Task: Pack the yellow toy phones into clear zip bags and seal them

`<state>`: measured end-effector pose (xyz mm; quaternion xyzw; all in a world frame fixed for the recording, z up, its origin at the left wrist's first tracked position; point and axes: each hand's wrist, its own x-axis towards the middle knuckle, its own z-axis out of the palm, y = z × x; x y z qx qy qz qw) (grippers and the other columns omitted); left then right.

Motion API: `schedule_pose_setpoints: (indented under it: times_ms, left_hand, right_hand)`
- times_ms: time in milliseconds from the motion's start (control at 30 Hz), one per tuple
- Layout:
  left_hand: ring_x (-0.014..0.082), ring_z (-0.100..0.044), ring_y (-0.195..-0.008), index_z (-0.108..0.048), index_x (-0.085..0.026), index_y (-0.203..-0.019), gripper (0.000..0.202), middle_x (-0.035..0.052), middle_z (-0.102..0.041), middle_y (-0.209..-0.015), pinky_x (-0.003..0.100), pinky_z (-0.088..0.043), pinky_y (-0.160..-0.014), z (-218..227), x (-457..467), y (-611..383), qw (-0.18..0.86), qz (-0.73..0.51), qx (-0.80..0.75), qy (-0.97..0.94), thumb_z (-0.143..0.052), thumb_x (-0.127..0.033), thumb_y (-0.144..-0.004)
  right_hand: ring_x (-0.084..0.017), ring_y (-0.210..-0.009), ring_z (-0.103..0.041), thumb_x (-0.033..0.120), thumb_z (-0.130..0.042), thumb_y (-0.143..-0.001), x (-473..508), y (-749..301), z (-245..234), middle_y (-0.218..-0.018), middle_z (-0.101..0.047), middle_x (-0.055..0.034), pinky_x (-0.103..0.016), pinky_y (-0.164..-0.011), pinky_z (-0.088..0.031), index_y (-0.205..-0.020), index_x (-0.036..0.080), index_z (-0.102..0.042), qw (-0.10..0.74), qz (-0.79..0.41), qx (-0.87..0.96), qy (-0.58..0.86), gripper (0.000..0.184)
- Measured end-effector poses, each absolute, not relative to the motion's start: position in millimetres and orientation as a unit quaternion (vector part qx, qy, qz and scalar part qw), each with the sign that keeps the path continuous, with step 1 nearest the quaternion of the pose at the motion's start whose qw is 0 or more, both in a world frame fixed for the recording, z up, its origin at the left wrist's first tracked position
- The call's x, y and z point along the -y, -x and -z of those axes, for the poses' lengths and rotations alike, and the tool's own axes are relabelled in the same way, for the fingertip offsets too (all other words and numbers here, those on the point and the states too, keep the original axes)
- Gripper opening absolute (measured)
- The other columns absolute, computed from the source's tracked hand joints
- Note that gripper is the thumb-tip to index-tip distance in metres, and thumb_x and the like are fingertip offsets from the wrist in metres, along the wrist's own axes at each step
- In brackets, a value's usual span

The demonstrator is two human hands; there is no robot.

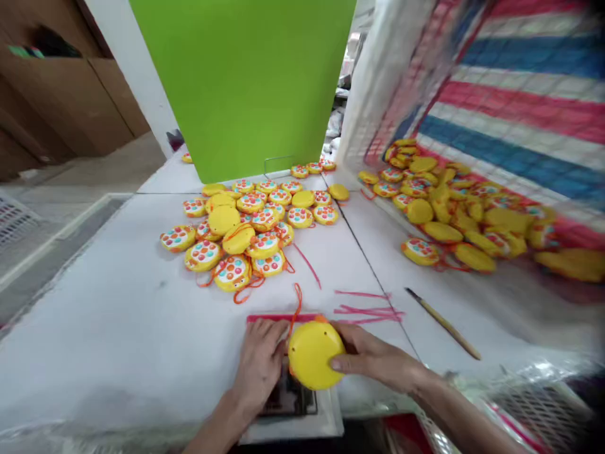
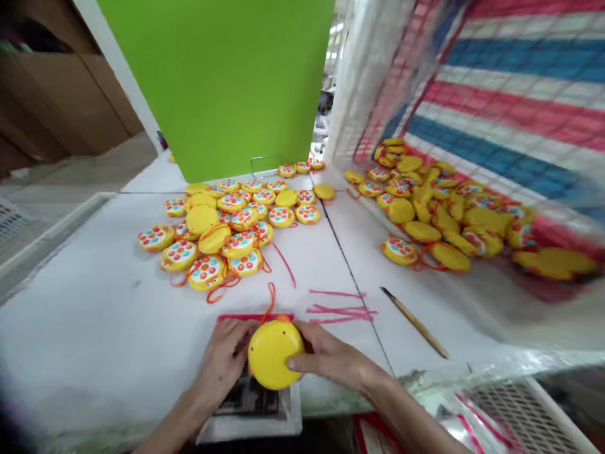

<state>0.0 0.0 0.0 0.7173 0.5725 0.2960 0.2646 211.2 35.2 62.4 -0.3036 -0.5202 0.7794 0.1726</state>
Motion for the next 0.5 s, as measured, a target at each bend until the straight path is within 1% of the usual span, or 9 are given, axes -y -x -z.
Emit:
schedule_pose_setpoints:
  times_ms: [100,233,267,333,367,433,500]
  left_hand:
    - [0.0233,-0.051,-0.091,-0.059,-0.021,-0.098,0.032,0.0046,-0.063,-0.094,0.038,-0.040,-0.080,2,2,1,0.257,-0.319,-0.584,-0.701,-0.044,-0.004,-0.076]
    - [0.0236,-0.052,-0.088,-0.055,-0.020,-0.111,0.039,0.0061,-0.063,-0.095,0.039,-0.041,-0.078,2,2,4,0.243,-0.315,-0.571,-0.718,-0.045,-0.005,-0.077]
    - [0.0238,-0.052,-0.087,-0.057,-0.019,-0.110,0.038,0.0068,-0.064,-0.093,0.040,-0.042,-0.077,1,1,5,0.236,-0.307,-0.567,-0.727,-0.044,-0.005,-0.077]
    - [0.0237,-0.052,-0.084,-0.061,-0.017,-0.102,0.031,0.0073,-0.064,-0.089,0.040,-0.042,-0.075,-1,0,5,0.225,-0.292,-0.558,-0.744,-0.044,-0.006,-0.078]
    - [0.0234,-0.052,-0.083,-0.062,-0.017,-0.097,0.028,0.0072,-0.064,-0.086,0.039,-0.042,-0.074,-2,0,4,0.216,-0.289,-0.554,-0.750,-0.044,-0.006,-0.078]
    - [0.0228,-0.052,-0.080,-0.063,-0.016,-0.090,0.023,0.0070,-0.062,-0.083,0.039,-0.043,-0.073,-2,0,2,0.184,-0.284,-0.553,-0.761,-0.043,-0.008,-0.081]
    - [0.0220,-0.052,-0.077,-0.063,-0.016,-0.083,0.024,0.0067,-0.061,-0.079,0.038,-0.043,-0.071,-1,2,0,0.136,-0.271,-0.556,-0.774,-0.040,-0.008,-0.083]
  right_hand:
    - [-0.022,-0.100,-0.055,0.034,-0.067,-0.072,-35,-206,-63,-0.106,-0.061,-0.0069,-0.036,-0.088,-0.042,-0.114,0.015,-0.053,0.164,-0.772,0.526,0.317,0.048]
    - [-0.022,-0.095,-0.055,0.039,-0.067,-0.072,-30,-205,-63,-0.099,-0.061,-0.0057,-0.035,-0.083,-0.044,-0.111,0.014,-0.054,0.135,-0.757,0.553,0.320,0.048]
    - [-0.021,-0.094,-0.055,0.039,-0.067,-0.072,-29,-205,-63,-0.098,-0.061,-0.0054,-0.034,-0.082,-0.045,-0.111,0.014,-0.054,0.131,-0.753,0.559,0.321,0.047]
    - [-0.021,-0.093,-0.055,0.038,-0.066,-0.074,-27,-205,-63,-0.099,-0.060,-0.0052,-0.032,-0.077,-0.048,-0.114,0.016,-0.053,0.135,-0.755,0.551,0.328,0.048]
    - [-0.020,-0.093,-0.056,0.038,-0.064,-0.075,-28,-204,-63,-0.101,-0.059,-0.0052,-0.031,-0.073,-0.049,-0.118,0.018,-0.051,0.152,-0.761,0.535,0.335,0.049]
    - [-0.020,-0.093,-0.056,0.039,-0.060,-0.079,-30,-199,-63,-0.106,-0.056,-0.0055,-0.029,-0.065,-0.052,-0.126,0.024,-0.042,0.215,-0.763,0.495,0.355,0.053]
    - [-0.019,-0.090,-0.055,0.041,-0.054,-0.082,-33,-190,-60,-0.108,-0.052,-0.0059,-0.027,-0.058,-0.054,-0.131,0.028,-0.032,0.287,-0.731,0.486,0.384,0.055]
